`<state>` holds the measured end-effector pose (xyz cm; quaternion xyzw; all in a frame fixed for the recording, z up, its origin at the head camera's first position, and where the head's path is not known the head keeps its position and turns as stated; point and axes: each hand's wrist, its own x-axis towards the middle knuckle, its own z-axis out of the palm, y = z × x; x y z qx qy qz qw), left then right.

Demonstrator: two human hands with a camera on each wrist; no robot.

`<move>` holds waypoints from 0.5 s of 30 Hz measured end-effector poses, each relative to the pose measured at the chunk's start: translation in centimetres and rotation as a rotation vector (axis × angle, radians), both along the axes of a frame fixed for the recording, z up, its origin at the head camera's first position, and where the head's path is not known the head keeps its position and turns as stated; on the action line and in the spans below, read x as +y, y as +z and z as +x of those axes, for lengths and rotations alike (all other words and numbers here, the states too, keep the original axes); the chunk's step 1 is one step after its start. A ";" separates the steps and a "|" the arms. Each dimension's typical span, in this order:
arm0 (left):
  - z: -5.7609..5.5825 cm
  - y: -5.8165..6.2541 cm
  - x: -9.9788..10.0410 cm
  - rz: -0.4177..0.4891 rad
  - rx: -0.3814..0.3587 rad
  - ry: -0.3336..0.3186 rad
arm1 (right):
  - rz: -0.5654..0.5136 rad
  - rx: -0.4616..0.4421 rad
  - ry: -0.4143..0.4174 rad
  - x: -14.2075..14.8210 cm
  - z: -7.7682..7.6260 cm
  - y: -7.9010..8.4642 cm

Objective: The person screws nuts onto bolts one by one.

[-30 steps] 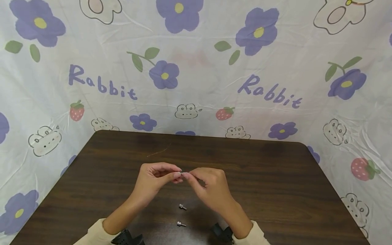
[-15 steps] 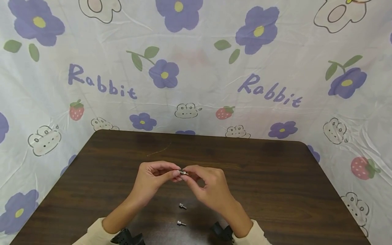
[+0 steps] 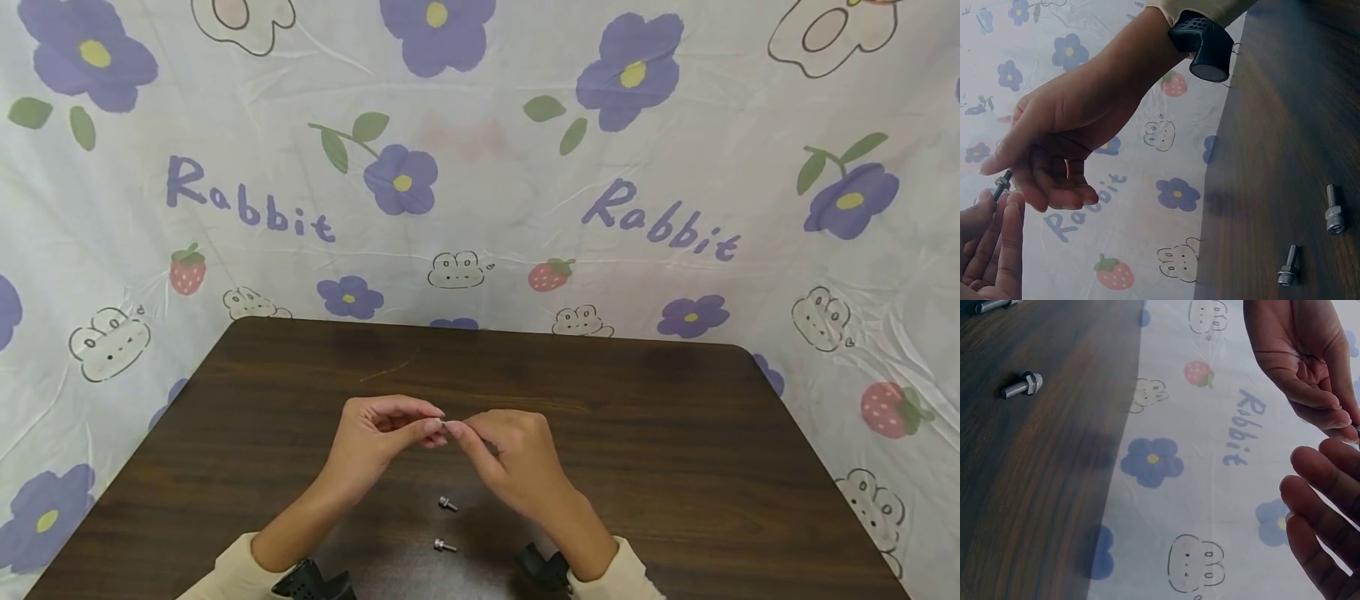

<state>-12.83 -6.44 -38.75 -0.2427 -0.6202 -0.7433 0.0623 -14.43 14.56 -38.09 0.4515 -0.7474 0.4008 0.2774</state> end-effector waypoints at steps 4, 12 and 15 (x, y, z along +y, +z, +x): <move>0.0 0.1 0.0 0.010 -0.002 -0.012 | -0.010 -0.008 -0.005 -0.1 0.0 0.0; 0.0 0.1 -0.1 0.010 -0.008 -0.008 | -0.037 0.003 0.052 -0.3 -0.1 0.1; -0.1 0.0 -0.1 0.018 -0.005 -0.023 | -0.038 0.015 0.052 -0.3 -0.1 0.2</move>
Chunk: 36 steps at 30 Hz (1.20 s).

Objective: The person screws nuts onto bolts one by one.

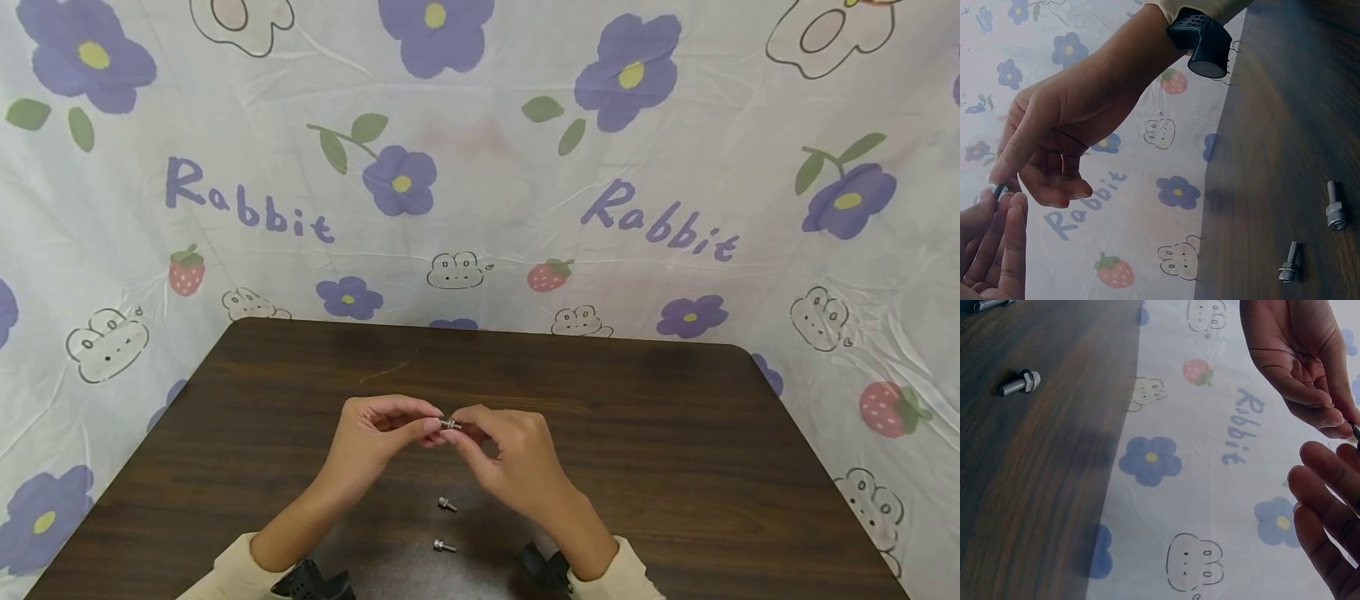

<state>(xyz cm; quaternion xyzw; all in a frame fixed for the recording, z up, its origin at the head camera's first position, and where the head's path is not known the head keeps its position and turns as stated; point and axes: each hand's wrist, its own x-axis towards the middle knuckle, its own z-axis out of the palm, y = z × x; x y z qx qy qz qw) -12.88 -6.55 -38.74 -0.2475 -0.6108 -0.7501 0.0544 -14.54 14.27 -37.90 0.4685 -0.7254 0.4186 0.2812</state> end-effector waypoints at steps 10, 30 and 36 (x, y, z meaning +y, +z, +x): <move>0.0 0.0 0.2 -0.003 -0.005 -0.016 | 0.038 -0.004 -0.049 0.2 0.0 -0.1; 0.2 0.1 0.2 -0.014 -0.013 -0.003 | 0.074 -0.019 -0.037 0.2 0.2 0.0; 0.3 0.1 0.3 -0.010 -0.026 -0.020 | 0.053 -0.042 -0.050 0.3 0.3 0.0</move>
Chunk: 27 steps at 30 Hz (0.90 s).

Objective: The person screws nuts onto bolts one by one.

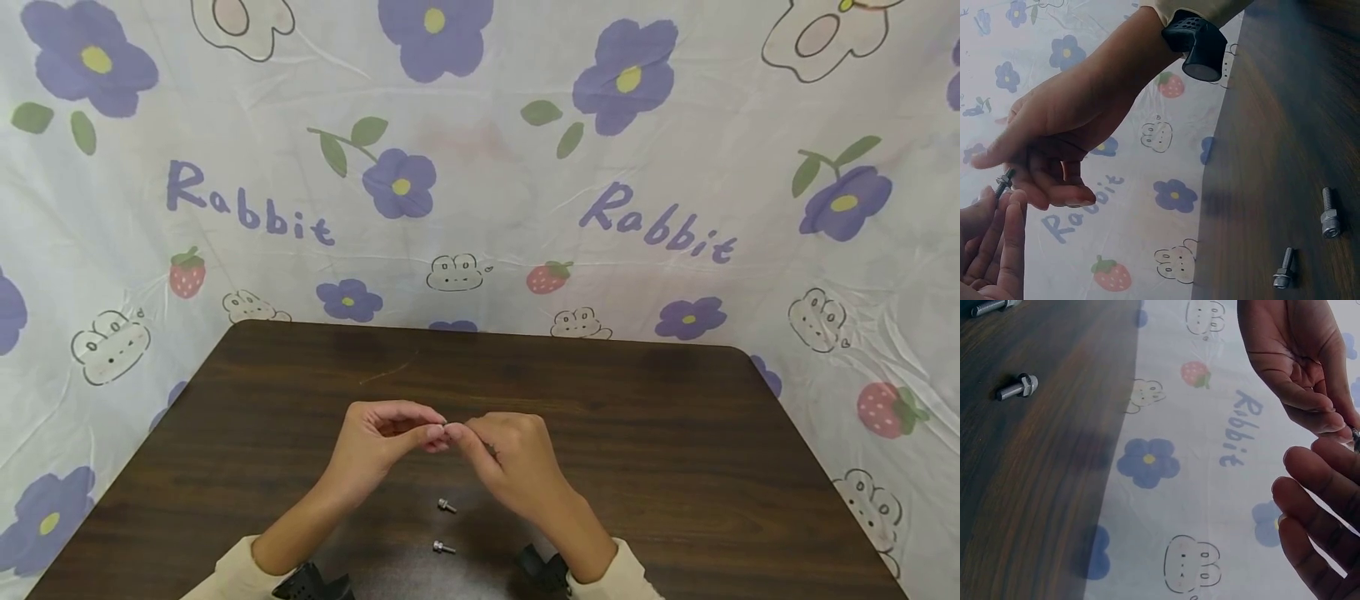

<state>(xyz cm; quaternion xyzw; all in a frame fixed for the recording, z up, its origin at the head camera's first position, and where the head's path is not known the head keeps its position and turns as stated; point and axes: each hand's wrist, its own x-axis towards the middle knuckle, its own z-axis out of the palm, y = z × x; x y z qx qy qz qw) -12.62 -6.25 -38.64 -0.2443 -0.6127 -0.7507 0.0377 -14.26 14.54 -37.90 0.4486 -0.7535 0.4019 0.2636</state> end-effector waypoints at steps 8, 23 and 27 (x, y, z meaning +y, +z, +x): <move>-0.3 0.1 -0.3 -0.035 0.040 0.069 | -0.048 -0.005 0.039 -0.1 -0.1 0.3; 0.0 0.0 0.0 -0.024 0.000 0.027 | -0.004 -0.002 0.000 0.1 0.0 0.1; -0.1 0.0 0.0 -0.024 0.020 0.036 | -0.008 -0.023 -0.011 0.1 0.0 0.1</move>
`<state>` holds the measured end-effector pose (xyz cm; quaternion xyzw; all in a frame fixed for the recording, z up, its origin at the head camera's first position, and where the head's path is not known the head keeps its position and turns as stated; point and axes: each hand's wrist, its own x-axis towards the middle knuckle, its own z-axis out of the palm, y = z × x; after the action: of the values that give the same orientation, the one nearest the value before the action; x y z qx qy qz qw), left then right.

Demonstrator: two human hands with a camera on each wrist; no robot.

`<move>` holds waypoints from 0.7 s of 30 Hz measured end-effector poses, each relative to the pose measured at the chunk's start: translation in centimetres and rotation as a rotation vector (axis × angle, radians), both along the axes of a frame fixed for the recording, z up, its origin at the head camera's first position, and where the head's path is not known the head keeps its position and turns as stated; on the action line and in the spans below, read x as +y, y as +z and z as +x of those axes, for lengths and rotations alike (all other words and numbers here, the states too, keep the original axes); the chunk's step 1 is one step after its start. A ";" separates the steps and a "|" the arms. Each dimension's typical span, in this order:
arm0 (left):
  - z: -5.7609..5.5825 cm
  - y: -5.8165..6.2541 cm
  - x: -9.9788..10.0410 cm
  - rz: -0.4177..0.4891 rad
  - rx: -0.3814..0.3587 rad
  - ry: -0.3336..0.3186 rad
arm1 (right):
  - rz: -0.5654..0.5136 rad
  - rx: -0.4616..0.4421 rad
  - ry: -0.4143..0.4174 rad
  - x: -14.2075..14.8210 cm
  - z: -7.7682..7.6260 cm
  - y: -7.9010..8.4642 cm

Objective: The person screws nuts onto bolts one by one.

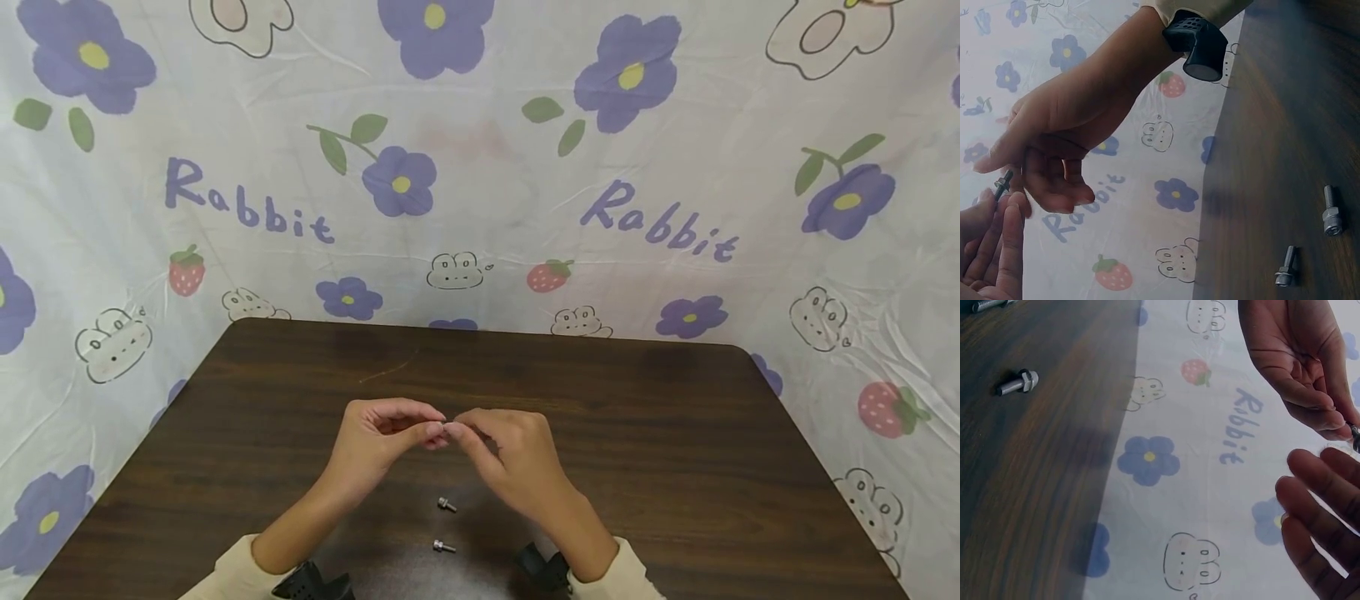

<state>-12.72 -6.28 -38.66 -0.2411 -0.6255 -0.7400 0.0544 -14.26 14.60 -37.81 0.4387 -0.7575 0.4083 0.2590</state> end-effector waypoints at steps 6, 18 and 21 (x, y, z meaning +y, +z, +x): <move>-0.1 0.0 -0.3 -0.012 0.007 0.034 | -0.038 0.027 0.060 0.0 -0.2 0.2; -0.1 -0.1 -0.2 0.021 0.007 -0.006 | -0.040 0.065 0.067 -0.1 -0.3 0.3; -0.1 -0.1 -0.2 0.016 0.010 -0.009 | -0.031 0.065 0.057 0.0 -0.2 0.3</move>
<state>-12.85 -6.50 -38.79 -0.2470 -0.6184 -0.7439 0.0561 -14.50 14.55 -37.53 0.4688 -0.7295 0.4129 0.2784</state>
